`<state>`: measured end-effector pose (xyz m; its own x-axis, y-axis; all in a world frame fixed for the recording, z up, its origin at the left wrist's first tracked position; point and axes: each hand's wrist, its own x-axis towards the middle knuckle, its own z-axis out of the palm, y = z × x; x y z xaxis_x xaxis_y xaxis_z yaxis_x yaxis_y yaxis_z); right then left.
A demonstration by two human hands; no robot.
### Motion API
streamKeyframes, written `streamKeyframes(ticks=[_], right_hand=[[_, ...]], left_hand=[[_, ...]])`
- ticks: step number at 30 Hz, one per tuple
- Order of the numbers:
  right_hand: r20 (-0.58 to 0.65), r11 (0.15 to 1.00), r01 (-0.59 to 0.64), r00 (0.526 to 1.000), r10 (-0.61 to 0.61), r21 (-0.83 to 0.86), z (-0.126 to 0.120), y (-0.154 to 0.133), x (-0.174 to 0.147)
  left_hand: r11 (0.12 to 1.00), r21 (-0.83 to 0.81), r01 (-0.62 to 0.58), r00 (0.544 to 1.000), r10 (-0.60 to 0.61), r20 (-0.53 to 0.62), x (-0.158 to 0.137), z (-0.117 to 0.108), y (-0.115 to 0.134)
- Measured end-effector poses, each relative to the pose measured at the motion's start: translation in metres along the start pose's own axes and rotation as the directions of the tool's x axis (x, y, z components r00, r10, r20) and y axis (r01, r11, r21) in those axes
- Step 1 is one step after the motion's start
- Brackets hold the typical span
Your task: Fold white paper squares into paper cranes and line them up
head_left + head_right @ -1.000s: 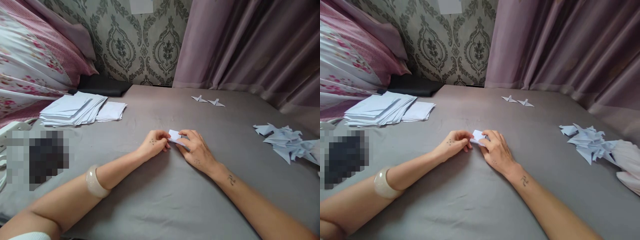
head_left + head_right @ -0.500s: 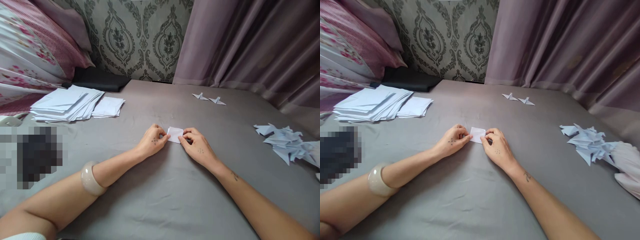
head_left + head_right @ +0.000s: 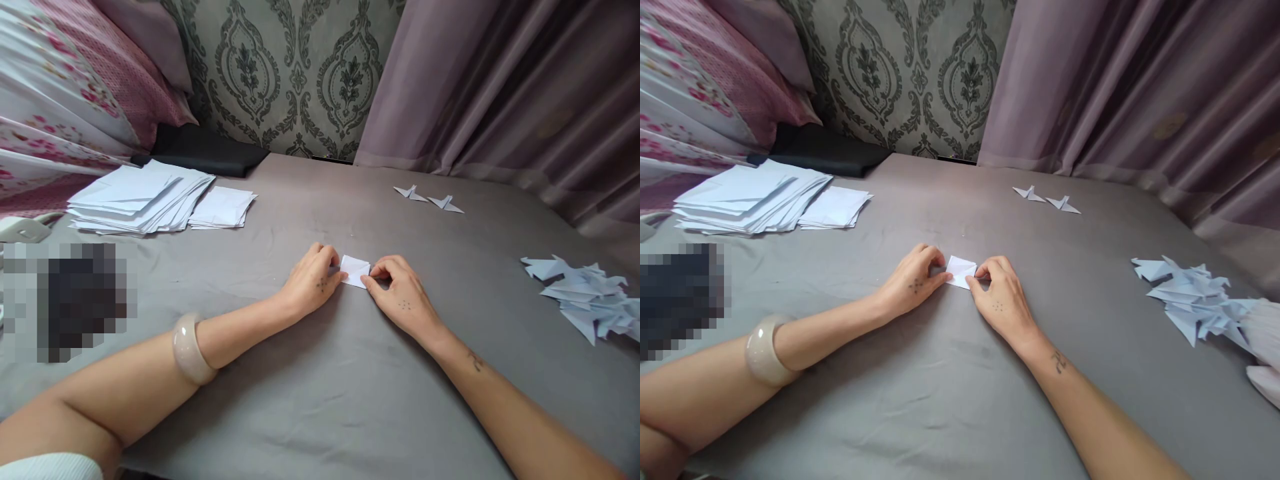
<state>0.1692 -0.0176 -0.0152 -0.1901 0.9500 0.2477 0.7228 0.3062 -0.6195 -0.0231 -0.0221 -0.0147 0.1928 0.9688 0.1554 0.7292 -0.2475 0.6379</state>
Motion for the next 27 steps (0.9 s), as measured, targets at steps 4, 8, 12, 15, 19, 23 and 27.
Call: streamKeyframes(ticks=[4,8,12,15,19,23,27], right_hand=[[0.024,0.995,0.090,0.996,-0.089,-0.045,0.001,0.001,-0.003],[0.108,0.954,0.261,0.963,-0.247,-0.149,-0.002,0.000,-0.005],[0.142,0.935,0.303,0.949,-0.280,-0.184,-0.005,0.000,-0.005],[0.142,0.935,0.296,0.952,-0.271,-0.197,-0.005,-0.001,-0.005],[0.154,0.919,0.310,0.948,-0.279,-0.243,-0.003,-0.002,-0.006],[0.122,0.908,0.299,0.954,-0.275,-0.295,-0.001,-0.004,-0.006],[0.103,0.880,0.320,0.947,-0.304,-0.350,-0.001,-0.006,-0.008]], left_hand=[[0.945,0.163,-0.285,0.958,0.279,0.058,-0.001,0.000,0.000],[0.852,0.277,-0.444,0.894,0.403,0.194,-0.002,-0.005,0.002],[0.852,0.289,-0.436,0.899,0.397,0.187,-0.003,-0.009,0.001],[0.814,0.336,-0.475,0.880,0.431,0.199,-0.001,-0.008,-0.001],[0.674,0.482,-0.559,0.824,0.514,0.238,0.002,-0.006,-0.003],[0.627,0.518,-0.582,0.806,0.528,0.268,0.001,-0.007,-0.004],[0.691,0.481,-0.540,0.837,0.502,0.218,-0.001,-0.010,-0.003]])
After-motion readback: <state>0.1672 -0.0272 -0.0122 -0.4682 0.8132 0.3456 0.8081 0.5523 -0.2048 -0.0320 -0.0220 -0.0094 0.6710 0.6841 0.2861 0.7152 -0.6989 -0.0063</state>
